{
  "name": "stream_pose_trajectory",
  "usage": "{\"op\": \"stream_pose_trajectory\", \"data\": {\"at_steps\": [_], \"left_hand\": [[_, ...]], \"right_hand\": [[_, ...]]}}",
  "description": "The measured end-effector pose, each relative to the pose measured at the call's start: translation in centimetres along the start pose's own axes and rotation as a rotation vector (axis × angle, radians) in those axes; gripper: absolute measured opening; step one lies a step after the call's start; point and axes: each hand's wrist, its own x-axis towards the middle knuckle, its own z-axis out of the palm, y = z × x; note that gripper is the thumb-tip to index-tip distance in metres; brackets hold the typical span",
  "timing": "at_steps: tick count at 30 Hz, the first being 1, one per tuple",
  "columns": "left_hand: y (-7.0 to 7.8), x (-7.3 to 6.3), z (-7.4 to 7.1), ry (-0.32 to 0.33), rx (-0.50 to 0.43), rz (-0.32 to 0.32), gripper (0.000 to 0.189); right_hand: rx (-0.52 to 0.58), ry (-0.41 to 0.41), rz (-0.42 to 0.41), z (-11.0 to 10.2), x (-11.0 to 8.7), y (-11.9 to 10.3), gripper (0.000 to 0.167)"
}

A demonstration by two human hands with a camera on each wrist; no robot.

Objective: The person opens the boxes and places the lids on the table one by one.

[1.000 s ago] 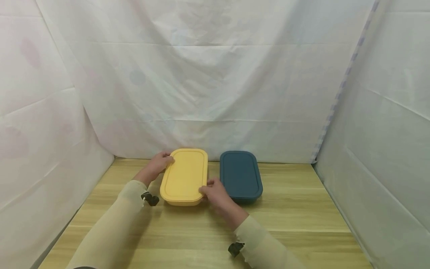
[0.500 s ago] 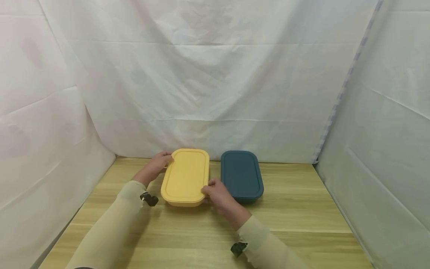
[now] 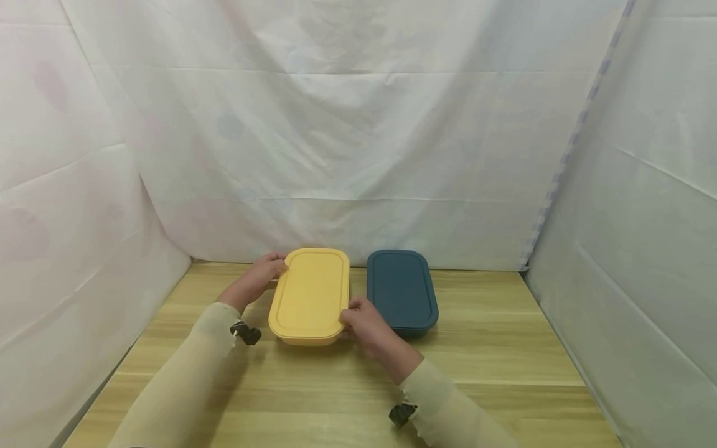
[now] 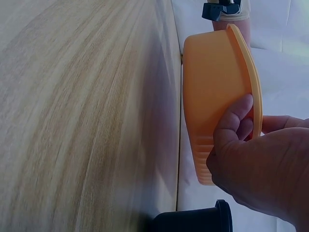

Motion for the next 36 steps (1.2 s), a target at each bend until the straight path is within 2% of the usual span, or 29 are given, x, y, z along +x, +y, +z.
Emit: {"op": "stream_pose_trajectory", "data": {"at_steps": [8,16,26,36], "left_hand": [[-0.2,-0.2,-0.4,-0.042,-0.019,0.019,0.039],[-0.4,-0.5,-0.3,-0.085,-0.046,0.055,0.038],[-0.9,-0.7,-0.2,-0.117,-0.079,0.041,0.048],[-1.1,-1.0,0.0,-0.125,-0.095,0.037,0.043]], "right_hand": [[0.001,-0.022,-0.002,-0.3,-0.2,0.0,0.03],[-0.027,0.009,0.013,-0.6,-0.6,0.2,0.036],[-0.013,0.0,0.03,-1.1,-1.4,0.3,0.034],[-0.01,-0.042,0.03,-1.3,-2.1,0.2,0.037]]}}
